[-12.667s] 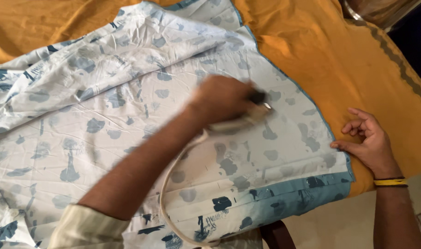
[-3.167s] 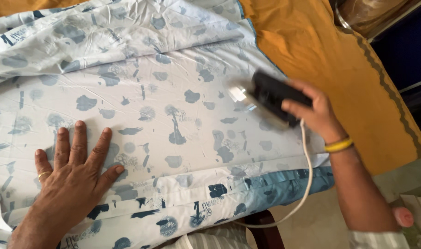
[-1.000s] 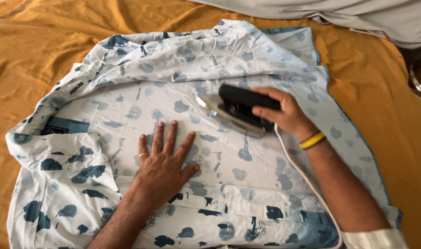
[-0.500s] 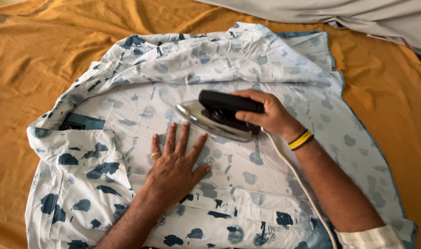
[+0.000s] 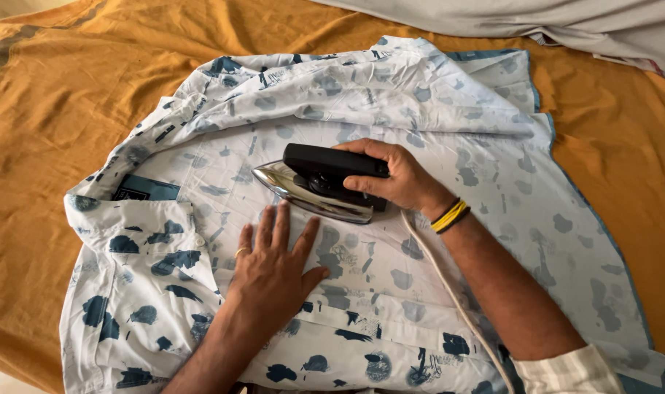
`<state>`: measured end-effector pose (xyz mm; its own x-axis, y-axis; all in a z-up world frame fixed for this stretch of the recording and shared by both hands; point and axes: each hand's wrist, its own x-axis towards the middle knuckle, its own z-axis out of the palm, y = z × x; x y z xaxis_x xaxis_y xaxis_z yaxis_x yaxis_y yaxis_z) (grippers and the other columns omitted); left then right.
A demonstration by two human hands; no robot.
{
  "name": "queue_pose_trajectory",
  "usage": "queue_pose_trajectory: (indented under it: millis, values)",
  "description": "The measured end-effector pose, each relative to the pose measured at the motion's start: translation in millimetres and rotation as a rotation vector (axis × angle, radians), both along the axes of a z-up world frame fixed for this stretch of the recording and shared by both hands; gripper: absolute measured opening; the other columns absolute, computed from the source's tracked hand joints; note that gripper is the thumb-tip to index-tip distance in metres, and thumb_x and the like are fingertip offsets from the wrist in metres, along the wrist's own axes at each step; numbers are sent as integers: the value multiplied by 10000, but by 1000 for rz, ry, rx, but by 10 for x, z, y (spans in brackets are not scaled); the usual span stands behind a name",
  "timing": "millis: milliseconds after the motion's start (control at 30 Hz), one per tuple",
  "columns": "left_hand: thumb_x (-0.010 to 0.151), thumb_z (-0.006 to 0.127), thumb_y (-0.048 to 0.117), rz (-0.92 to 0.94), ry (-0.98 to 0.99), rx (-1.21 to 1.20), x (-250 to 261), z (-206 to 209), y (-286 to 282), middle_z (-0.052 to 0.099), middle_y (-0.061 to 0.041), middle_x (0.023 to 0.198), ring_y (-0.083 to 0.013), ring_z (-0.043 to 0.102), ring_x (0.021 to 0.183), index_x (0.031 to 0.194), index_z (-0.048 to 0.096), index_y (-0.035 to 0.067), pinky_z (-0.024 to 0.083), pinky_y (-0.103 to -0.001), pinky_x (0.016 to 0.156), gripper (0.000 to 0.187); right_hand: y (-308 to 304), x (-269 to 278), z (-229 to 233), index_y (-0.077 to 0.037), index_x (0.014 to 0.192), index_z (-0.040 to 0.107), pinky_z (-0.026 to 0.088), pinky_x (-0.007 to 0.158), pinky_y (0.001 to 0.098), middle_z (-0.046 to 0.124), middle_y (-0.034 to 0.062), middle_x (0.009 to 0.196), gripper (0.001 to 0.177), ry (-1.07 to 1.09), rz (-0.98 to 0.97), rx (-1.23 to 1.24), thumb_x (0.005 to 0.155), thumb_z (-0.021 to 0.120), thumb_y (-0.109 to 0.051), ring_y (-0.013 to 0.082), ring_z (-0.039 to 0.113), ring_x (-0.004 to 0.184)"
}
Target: The person irons a white shirt with a blue pattern on a bed by hand using an iron, pressing the collar, sleeves, and body of the shirt.
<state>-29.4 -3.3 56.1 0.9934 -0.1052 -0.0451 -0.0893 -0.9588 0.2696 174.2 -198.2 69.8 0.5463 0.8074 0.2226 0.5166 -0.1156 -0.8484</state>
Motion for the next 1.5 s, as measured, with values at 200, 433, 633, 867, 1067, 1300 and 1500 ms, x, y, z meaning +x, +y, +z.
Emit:
queue_pose_trajectory:
  millis: [200,433,633,867,1067,1300,1500]
  values:
    - [937,551,592,163,-13,101,-144,124,66,546,-215,1314,-376,506,1290,1329,550,30,362,-603,1117,686,456,155,-88,-67,1360,647,558,1006,309,747,74,1223,486,-103,-216,55,931,808,-229,143,688,1121]
    - [949,607,523,387,-108,-69,19,63,314,585,-237,1212,-363,585,1135,1172,606,-78,575,-459,821,641,705,-37,24,-85,1363,632,592,976,294,731,68,1220,526,25,-39,8,886,799,-229,153,710,1087]
    - [991,546,139,390,-222,-2,9,-66,325,607,-203,1223,-354,615,1125,1144,626,-66,567,-445,883,267,-188,-407,65,-86,1384,617,594,982,334,737,98,1238,502,-13,30,-64,925,775,-216,194,722,1099]
    - [912,671,483,427,-33,2,56,139,194,555,-230,1250,-369,548,1196,1267,572,-19,547,-485,905,623,-2068,-295,83,-37,1380,625,532,954,298,696,56,1222,547,-31,-549,-151,877,776,-191,146,647,1081]
    - [904,643,572,434,166,47,163,137,131,431,-303,1404,-454,434,1294,1471,444,89,529,-562,924,771,-3737,-728,18,9,1419,598,485,1011,253,660,14,1278,531,-10,-982,-27,942,759,-158,88,605,1145]
    - [913,619,597,371,-14,164,112,-8,135,504,-307,1288,-481,503,1241,1454,522,67,586,-555,804,763,-5306,-1616,-34,12,1447,601,499,961,264,666,41,1217,545,24,-1168,-170,943,753,-132,106,627,1085]
    - [930,604,602,363,-51,199,81,-114,154,525,-292,1248,-477,528,1235,1448,546,61,592,-542,798,752,-6064,-1861,-90,1,1408,560,553,922,323,683,88,1128,451,-10,-1330,-82,1026,746,-149,144,660,1051]
